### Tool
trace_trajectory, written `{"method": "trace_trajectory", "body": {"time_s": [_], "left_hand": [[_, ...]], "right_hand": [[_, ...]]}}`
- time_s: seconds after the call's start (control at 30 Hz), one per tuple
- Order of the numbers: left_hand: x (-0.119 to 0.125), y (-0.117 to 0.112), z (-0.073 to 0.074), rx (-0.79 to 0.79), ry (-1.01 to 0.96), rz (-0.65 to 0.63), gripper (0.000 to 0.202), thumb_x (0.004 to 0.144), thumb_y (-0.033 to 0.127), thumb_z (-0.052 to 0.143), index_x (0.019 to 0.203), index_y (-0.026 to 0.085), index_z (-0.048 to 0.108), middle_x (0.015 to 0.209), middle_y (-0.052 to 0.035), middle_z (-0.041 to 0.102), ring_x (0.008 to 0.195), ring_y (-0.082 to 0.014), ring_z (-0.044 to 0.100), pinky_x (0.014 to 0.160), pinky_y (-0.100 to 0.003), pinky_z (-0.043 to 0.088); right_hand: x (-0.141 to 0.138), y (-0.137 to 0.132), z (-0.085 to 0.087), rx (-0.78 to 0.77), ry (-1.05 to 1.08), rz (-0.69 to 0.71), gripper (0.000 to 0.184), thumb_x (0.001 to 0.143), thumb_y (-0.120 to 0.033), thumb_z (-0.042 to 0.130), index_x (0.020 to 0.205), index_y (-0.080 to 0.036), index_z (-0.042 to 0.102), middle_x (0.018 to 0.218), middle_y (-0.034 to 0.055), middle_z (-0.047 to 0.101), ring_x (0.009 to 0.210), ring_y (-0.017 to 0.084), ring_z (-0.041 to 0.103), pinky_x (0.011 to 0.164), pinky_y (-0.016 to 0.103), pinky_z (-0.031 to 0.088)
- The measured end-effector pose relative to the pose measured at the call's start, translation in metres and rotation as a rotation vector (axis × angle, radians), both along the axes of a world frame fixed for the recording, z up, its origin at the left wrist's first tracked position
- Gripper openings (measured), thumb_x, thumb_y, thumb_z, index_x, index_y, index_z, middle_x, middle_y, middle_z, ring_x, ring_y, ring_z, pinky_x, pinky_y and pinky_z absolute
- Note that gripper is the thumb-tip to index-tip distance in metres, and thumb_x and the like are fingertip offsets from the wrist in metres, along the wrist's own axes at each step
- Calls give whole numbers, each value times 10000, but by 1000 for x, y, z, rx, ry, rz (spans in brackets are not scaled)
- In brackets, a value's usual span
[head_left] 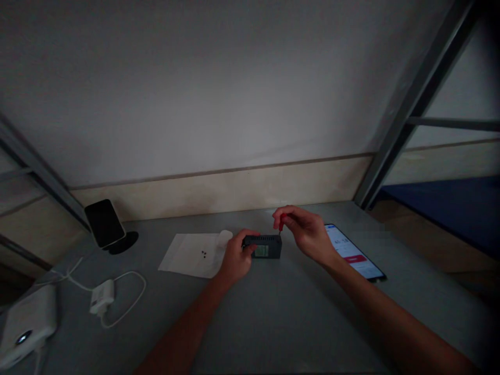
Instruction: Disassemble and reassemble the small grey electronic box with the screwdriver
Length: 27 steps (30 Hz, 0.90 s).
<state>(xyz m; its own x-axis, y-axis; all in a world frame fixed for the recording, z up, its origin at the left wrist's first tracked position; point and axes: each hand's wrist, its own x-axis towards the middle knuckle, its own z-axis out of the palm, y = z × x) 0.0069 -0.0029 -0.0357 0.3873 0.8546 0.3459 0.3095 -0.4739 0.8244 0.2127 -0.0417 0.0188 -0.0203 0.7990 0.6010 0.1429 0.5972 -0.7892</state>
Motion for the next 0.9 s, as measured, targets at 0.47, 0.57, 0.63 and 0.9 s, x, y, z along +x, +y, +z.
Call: {"method": "trace_trajectory", "body": {"time_s": [0.47, 0.57, 0.63, 0.9], "left_hand": [[0, 0, -1, -2, -23, -8, 254, 841, 42, 595, 1059, 149, 669, 992, -73, 715, 928, -213, 652, 841, -301, 470], [0, 0, -1, -6, -22, -4, 260, 827, 29, 604, 1047, 150, 672, 997, -74, 716, 949, -220, 653, 859, -307, 470], [0, 0, 0, -9, -19, -1, 256, 829, 38, 612, 1050, 153, 671, 999, -76, 718, 962, -224, 654, 870, -311, 469], [0, -1, 1, 7, -9, -8, 239, 846, 54, 603, 1054, 153, 668, 1023, -83, 718, 971, -225, 651, 873, -314, 470]], "right_hand": [[-3, -2, -3, -47, 50, 95, 193, 999, -309, 515, 1083, -225, 667, 993, 70, 690, 864, 195, 646, 789, 362, 510], [-4, -1, -2, 23, 15, 3, 134, 948, -302, 612, 1035, -237, 691, 1046, 67, 654, 948, 204, 625, 803, 348, 501], [-4, -1, -2, 48, 6, -50, 106, 930, -283, 638, 1003, -240, 703, 968, 46, 636, 877, 185, 609, 770, 332, 491], [-2, -2, -3, -6, -9, 33, 159, 970, -305, 566, 1067, -242, 676, 1021, 61, 648, 938, 199, 609, 818, 354, 497]]}}
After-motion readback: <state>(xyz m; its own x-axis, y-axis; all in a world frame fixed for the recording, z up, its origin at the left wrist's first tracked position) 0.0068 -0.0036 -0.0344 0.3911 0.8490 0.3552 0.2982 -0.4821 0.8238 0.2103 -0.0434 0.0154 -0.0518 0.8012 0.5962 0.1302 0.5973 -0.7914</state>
